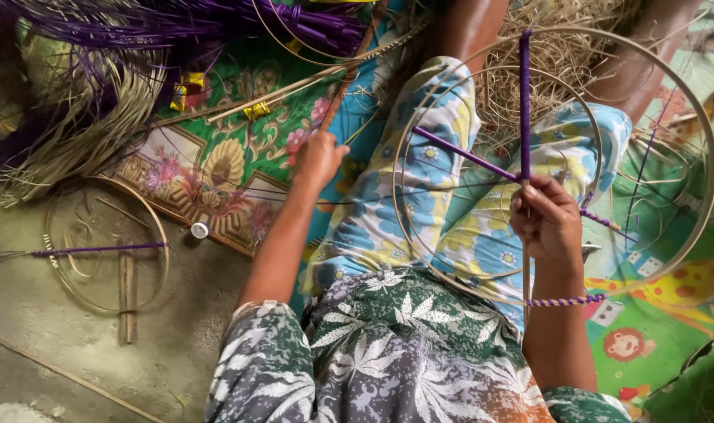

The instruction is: The person sits on the floor and weaves purple synthetic strands around a circular bamboo hoop frame. They repeatedly wrap and tuck the strands to build up the basket's structure.

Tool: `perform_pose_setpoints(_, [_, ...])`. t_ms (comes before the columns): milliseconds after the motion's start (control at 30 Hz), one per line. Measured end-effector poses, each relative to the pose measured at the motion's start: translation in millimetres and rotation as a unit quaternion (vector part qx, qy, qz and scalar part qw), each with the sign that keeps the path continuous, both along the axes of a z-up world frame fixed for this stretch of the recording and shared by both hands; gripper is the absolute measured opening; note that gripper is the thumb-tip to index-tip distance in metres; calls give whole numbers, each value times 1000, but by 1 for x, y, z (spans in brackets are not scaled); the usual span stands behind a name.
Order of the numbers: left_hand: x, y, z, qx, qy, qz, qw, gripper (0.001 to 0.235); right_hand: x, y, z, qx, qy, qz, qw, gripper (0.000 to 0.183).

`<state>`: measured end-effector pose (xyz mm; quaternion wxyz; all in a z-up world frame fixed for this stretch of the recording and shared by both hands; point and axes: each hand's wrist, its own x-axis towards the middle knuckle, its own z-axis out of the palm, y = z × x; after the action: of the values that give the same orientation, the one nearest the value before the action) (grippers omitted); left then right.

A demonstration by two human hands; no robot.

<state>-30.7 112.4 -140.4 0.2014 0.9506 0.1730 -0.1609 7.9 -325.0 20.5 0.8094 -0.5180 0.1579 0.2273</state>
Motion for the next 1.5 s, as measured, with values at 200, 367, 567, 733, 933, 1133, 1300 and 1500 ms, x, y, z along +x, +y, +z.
perform_pose_setpoints(200, [-15, -10, 15, -30, -6, 6, 1000, 13, -12, -13, -14, 11, 6, 18, 1000, 21])
perform_pose_setpoints(367, [-27, 5, 69, -12, -61, -5, 998, 28, -21, -27, -29, 7, 16, 32, 999, 23])
perform_pose_setpoints(567, [-50, 30, 106, -46, -160, 0, 986, 23, -28, -30, -41, 3, 35, 21, 999, 22])
perform_pose_setpoints(733, [-32, 45, 91, -74, -282, 95, 952, 40, -28, -14, -41, -13, 37, 19, 999, 20])
perform_pose_setpoints(933, [81, -21, 30, -80, -309, -8, 948, 13, -24, 5, -36, -12, 14, 8, 1000, 20])
perform_pose_setpoints(1133, [123, -45, -78, -11, -106, 15, 994, 23, -30, 6, -31, -37, 18, -9, 999, 18])
perform_pose_setpoints(1300, [122, -36, -11, -20, -161, -1, 987, 10, -26, 4, -24, -50, 20, -13, 998, 18])
perform_pose_setpoints(1500, [140, -11, 88, -134, -223, 61, 964, 10, -16, 10, -1, -31, 28, 30, 999, 11])
